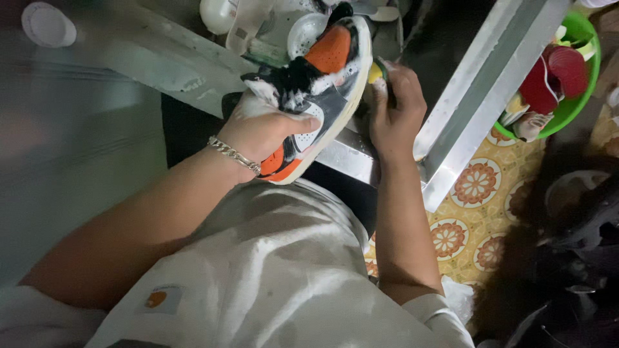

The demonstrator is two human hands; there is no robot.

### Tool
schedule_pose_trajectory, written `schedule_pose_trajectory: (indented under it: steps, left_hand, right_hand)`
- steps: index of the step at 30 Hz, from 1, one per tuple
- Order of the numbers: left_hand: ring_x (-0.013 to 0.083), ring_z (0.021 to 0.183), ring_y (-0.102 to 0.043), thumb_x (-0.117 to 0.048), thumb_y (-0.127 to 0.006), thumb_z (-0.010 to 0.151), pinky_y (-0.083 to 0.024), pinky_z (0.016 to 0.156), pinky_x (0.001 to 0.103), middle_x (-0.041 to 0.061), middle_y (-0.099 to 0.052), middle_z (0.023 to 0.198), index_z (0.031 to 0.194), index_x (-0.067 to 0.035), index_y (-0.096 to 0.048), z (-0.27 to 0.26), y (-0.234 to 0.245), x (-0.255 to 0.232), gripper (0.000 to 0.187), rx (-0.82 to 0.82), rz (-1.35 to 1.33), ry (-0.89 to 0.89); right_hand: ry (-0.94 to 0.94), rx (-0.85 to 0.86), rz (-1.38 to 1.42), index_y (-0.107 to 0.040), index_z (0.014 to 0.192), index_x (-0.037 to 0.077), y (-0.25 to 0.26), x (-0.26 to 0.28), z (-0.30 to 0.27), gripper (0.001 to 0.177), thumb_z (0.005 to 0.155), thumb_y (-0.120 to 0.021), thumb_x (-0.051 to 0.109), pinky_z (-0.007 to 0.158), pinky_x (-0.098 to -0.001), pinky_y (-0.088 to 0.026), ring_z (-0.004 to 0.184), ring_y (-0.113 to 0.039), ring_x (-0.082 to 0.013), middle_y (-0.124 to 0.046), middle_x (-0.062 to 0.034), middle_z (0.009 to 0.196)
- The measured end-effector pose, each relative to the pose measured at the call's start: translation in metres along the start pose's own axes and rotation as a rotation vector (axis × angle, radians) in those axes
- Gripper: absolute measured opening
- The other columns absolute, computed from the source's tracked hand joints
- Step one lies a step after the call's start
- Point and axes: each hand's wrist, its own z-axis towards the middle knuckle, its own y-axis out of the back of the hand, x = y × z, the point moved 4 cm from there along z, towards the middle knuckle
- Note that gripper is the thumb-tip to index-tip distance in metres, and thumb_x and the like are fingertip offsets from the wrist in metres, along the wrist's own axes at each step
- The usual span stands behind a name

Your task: The person cleans a pair of sneakers by scrubbing the soles and sides with brushes and sponges, applying soap, and rinsing them under a faucet in a sink.

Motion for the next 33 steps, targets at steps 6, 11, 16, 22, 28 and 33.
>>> schedule_pose_trajectory:
  steps: [6,11,16,22,28,33]
  left_hand:
    - [0.0236,0.117,-0.096,-0.001,-0.098,0.081,-0.078,0.114,0.039,0.009,-0.097,0.129,0.128,-0.010,-0.079,-0.004,0.000,-0.004,0.051,0.017,0.033,0.047]
    - [0.0243,0.124,-0.093,-0.003,-0.096,0.073,-0.074,0.117,0.037,0.009,-0.093,0.137,0.139,-0.013,-0.068,-0.005,0.002,0.001,0.073,-0.041,0.093,0.085]
    - [0.0255,0.124,-0.093,0.001,-0.093,0.078,-0.074,0.115,0.038,0.008,-0.094,0.136,0.133,-0.012,-0.075,-0.007,0.003,-0.007,0.059,-0.036,0.148,0.133]
    - [0.0258,0.130,-0.092,-0.002,-0.094,0.075,-0.074,0.119,0.040,0.007,-0.091,0.142,0.139,-0.017,-0.067,-0.004,0.002,-0.006,0.070,-0.043,0.134,0.098]
    - [0.0120,0.093,-0.084,-0.014,-0.092,0.081,-0.069,0.089,0.029,-0.003,-0.086,0.099,0.096,-0.015,-0.074,0.005,0.000,0.007,0.023,-0.044,0.252,-0.022]
    - [0.0076,0.091,-0.080,-0.009,-0.089,0.077,-0.068,0.084,0.028,-0.007,-0.084,0.094,0.095,-0.012,-0.089,0.009,-0.006,0.015,0.018,0.014,0.250,-0.192]
  right_hand:
    - [-0.015,0.051,0.040,-0.075,0.122,-0.006,-0.003,0.004,0.003,0.034,0.135,-0.059,0.021,0.102,-0.0526,-0.058,0.116,-0.072,-0.0399,-0.077,-0.0206,0.119]
    - [-0.037,0.054,0.040,-0.076,0.129,-0.005,-0.001,0.000,0.003,0.036,0.136,-0.058,0.026,0.105,-0.0515,-0.057,0.118,-0.074,-0.0399,-0.077,-0.0229,0.125]
    - [-0.081,0.020,0.113,-0.067,0.127,0.000,-0.003,-0.006,0.002,0.028,0.136,-0.055,0.024,0.116,-0.0538,-0.056,0.133,-0.074,-0.0411,-0.074,-0.0230,0.137]
    - [-0.103,0.025,0.127,-0.069,0.130,0.000,-0.003,-0.005,0.004,0.041,0.137,-0.051,0.036,0.114,-0.0511,-0.055,0.131,-0.072,-0.0373,-0.074,-0.0205,0.138]
    - [-0.088,0.063,0.150,-0.065,0.126,0.002,-0.004,0.000,0.004,0.037,0.138,-0.054,0.036,0.102,-0.0489,-0.050,0.117,-0.065,-0.0334,-0.066,-0.0172,0.128]
    - [-0.121,0.042,0.170,-0.071,0.131,0.004,-0.002,0.002,0.005,0.024,0.136,-0.059,0.024,0.108,-0.0498,-0.055,0.125,-0.072,-0.0343,-0.075,-0.0174,0.136]
